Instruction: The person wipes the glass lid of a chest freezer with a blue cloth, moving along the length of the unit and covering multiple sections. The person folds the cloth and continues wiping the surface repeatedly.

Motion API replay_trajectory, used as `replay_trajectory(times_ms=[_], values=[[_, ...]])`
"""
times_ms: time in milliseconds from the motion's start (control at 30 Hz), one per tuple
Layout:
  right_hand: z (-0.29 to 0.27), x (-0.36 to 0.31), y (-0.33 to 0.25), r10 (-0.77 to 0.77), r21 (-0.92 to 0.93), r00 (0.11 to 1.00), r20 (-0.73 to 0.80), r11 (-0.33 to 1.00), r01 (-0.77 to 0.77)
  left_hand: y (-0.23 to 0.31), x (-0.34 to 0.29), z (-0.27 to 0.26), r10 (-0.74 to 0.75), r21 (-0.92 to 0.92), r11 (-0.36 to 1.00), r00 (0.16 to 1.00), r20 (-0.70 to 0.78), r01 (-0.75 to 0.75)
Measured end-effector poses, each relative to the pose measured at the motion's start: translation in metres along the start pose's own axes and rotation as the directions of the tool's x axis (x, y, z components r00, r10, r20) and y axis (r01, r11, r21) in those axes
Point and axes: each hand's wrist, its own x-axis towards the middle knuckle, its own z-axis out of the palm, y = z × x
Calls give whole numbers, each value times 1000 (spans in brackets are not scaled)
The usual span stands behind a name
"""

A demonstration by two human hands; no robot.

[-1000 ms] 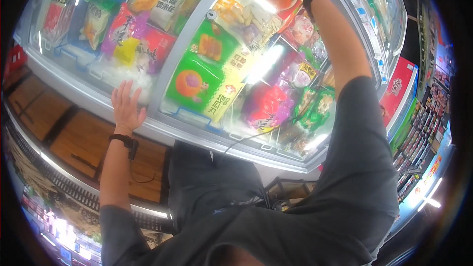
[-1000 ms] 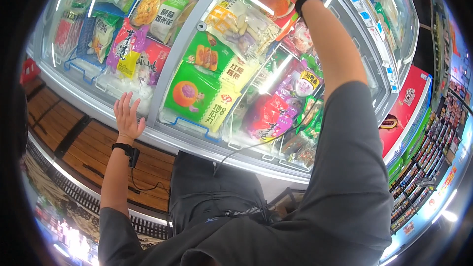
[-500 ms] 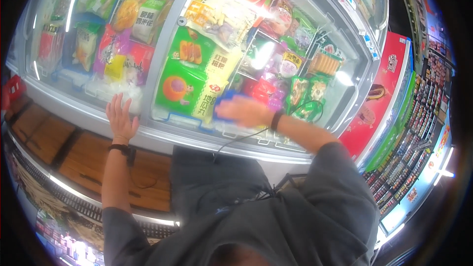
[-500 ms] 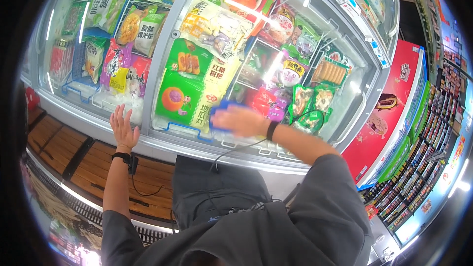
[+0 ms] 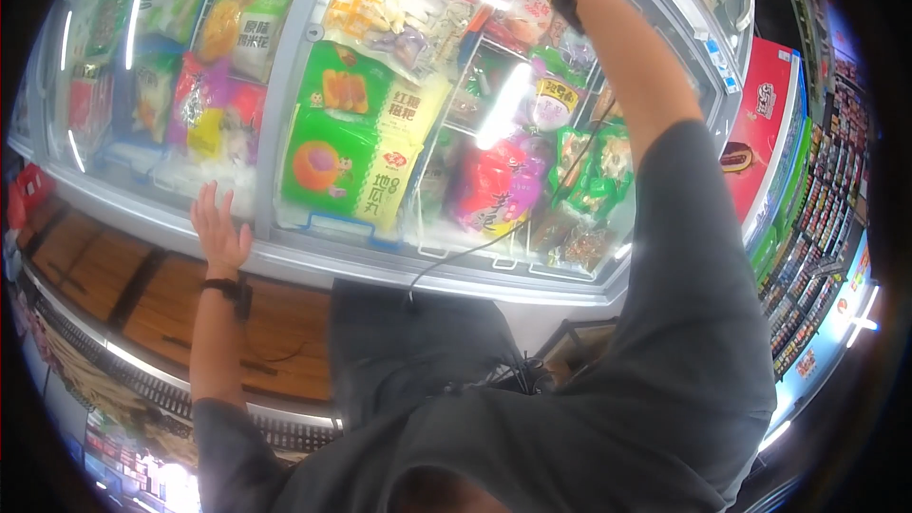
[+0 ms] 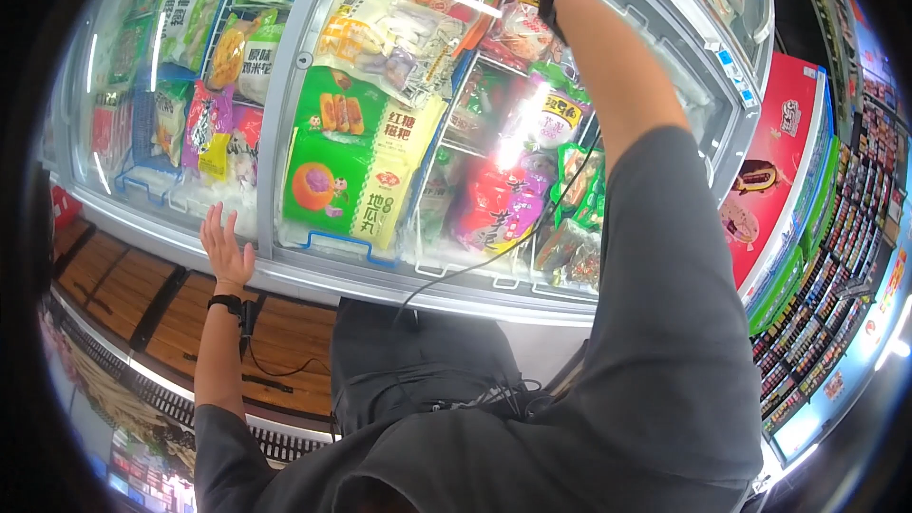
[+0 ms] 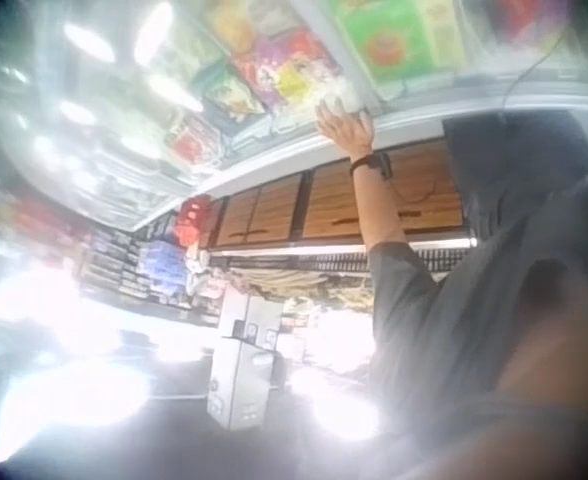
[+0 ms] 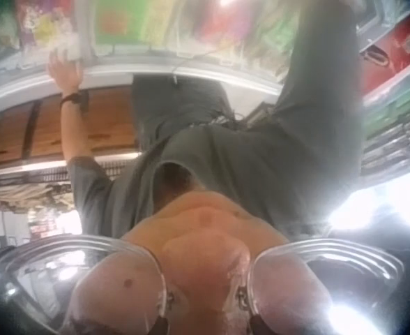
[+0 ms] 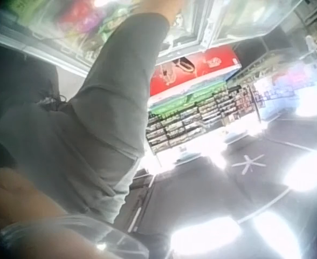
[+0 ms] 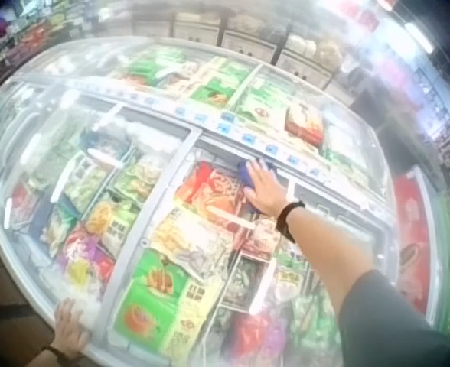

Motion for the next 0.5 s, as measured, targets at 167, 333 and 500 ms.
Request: replay_trajectory(times_ms=[167,333,500], values=[[-5,-132,-132,-251,-4,953,171,967,255,-1,-2,-1,-15,-23,1000,1000,27,16],[-30,-311,-284,-282,241,844,456,952,189,1,-2,-1,-29,-13,999,998,49,30],[-37,-396,-384,-117,293,801,587,953,-75,5,1,-3,-20,18,1000,998,60,19]])
